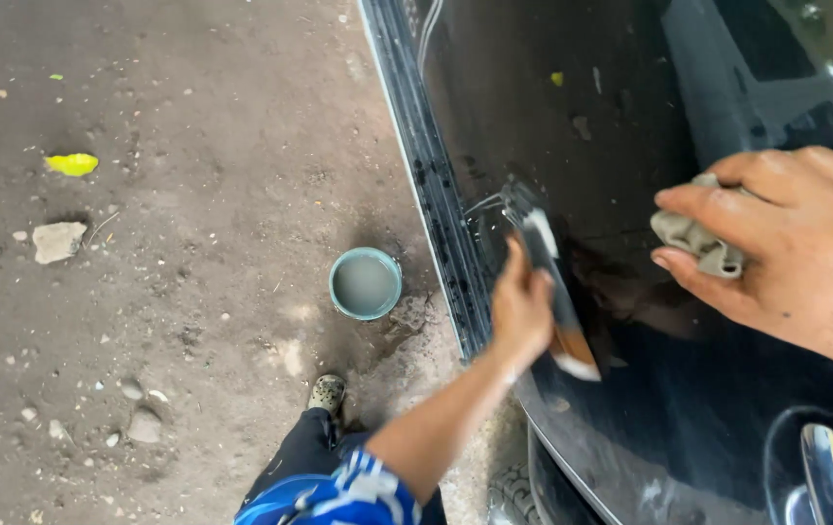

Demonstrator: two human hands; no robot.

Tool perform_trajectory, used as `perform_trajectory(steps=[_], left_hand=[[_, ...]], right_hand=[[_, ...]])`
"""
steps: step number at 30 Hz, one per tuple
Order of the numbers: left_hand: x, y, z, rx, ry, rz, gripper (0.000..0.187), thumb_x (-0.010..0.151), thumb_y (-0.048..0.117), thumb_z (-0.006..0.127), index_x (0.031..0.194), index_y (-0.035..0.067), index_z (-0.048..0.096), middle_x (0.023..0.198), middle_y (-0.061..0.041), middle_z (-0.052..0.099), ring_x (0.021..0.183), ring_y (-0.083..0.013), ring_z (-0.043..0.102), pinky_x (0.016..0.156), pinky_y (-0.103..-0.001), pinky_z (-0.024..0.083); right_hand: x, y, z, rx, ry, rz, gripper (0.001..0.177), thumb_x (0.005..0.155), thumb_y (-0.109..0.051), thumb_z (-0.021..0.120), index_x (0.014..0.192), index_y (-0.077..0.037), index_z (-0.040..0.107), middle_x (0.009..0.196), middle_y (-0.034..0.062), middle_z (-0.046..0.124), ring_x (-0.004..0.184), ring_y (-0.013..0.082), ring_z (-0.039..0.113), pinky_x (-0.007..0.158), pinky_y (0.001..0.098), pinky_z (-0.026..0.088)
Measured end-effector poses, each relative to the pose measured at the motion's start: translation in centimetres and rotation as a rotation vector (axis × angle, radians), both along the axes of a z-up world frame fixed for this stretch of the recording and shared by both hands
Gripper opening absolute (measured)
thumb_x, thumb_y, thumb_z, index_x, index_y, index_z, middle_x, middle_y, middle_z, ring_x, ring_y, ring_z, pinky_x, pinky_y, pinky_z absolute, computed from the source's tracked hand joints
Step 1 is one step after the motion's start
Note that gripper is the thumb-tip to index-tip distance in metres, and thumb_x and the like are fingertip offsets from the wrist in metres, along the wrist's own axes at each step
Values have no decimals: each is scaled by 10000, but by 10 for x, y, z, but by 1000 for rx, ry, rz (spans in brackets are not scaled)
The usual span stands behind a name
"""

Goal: The person dips a rectangular sanding block into a bucket of water and then rubs it against the side of a black pickup truck. They repeatedly wet the block and wipe the treated area with a cloth, focusing on the lower door panel and side step.

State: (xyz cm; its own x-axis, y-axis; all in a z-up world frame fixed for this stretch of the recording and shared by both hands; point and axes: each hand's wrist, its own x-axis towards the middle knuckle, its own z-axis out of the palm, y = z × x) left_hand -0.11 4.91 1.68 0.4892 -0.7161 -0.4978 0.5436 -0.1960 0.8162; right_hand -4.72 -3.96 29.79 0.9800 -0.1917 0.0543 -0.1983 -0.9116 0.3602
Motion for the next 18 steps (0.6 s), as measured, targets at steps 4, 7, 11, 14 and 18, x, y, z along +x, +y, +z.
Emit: perform_trajectory(steps=[4,7,11,14,18], left_hand=[[-27,-2,-32,-152,-269,-6,658,1029,74,527,1647,108,304,1285,-198,681,1025,-217,713,891,-315,583],[23,-22,-11,149,6,-68,584,1025,121,488,1599,180,398,1139,-218,743,831,-257,700,689,-346,597],[-8,-2,-9,152,94,-72,646,1006,124,461,1602,266,256,1276,-95,647,869,-185,704,710,-313,628],[-24,-4,-36,-271,-386,49,660,1056,53,552,1655,135,286,1313,-188,700,1065,-171,715,919,-298,541],[21,-38,-60,102,-73,24,604,1030,105,535,1609,175,377,1214,-237,684,781,-190,602,633,-309,506]], right_hand=[[-1,-1,-1,48,-22,4,410,675,-291,877,1045,-136,792,961,44,702,844,233,672,757,350,541],[3,9,7,1,6,-10,399,674,-296,879,1035,-149,796,956,34,711,829,222,676,733,335,550],[8,10,10,-47,-15,-8,401,682,-346,863,1035,-170,794,960,24,715,832,207,685,712,319,553],[5,15,11,-38,-22,-71,374,736,-404,829,1047,-199,789,975,2,715,853,202,690,670,322,540],[-1,15,9,9,1,-143,336,810,-448,782,1079,-246,770,1048,-29,697,964,210,673,687,354,554]])
